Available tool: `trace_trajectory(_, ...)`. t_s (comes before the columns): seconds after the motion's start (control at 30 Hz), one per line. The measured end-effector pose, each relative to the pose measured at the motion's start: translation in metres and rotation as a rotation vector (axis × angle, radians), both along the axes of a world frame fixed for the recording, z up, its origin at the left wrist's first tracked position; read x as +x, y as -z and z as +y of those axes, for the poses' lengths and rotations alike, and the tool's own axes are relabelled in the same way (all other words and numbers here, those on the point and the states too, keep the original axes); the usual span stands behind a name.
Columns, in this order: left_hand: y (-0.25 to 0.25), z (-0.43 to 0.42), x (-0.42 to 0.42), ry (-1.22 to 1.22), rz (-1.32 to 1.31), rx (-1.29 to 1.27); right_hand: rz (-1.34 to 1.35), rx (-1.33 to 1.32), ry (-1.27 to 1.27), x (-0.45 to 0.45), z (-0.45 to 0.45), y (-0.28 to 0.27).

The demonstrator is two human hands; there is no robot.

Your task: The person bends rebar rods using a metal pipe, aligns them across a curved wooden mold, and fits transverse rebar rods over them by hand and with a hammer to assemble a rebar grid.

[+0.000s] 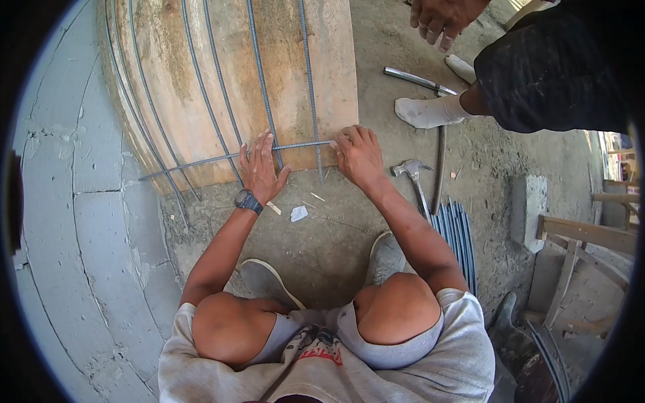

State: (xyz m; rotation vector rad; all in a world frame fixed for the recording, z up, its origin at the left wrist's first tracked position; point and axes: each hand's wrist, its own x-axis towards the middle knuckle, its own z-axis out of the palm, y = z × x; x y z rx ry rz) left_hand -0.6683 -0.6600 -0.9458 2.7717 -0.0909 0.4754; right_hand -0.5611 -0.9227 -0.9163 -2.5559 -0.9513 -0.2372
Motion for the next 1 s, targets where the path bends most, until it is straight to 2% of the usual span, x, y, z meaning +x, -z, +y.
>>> trace_trajectory(0.07, 0.003, -0.002, 0.002, -0.004, -0.038, -0.027, -0.154, -0.077, 0.019, -0.013, 0.016, -0.029)
trace_trajectory(0.23, 0.002, -0.009, 0.002, 0.025, -0.026, 0.048, -0.019, -0.167, 0.056, -0.015, 0.045, -0.028)
trace_trajectory(0.37, 0.001, -0.010, 0.005, 0.070, -0.008, 0.024, 0.097, -0.236, 0.082, -0.005, 0.031, -0.004)
trace_trajectory(0.47, -0.003, -0.011, 0.008, 0.120, 0.015, 0.038, 0.049, -0.202, 0.132, -0.003, 0.011, 0.004)
trace_trajectory(0.63, -0.022, -0.028, 0.025, 0.260, 0.063, 0.048, 0.016, -0.194, 0.062, -0.012, 0.011, -0.018)
trace_trajectory(0.8, -0.017, -0.022, 0.016, 0.110, -0.029, -0.075, 0.160, 0.008, 0.059, -0.018, -0.011, -0.027)
trace_trajectory(0.87, -0.014, -0.010, 0.007, 0.063, 0.021, -0.056, 0.201, 0.139, 0.131, -0.026, -0.046, -0.025)
trace_trajectory(0.97, -0.013, 0.009, 0.001, 0.101, -0.032, 0.002, 0.322, 0.173, 0.406, -0.057, -0.133, -0.022)
trace_trajectory(1.0, -0.013, 0.014, -0.001, 0.112, -0.035, 0.017, 0.296, 0.098, 0.573, -0.071, -0.167, -0.016)
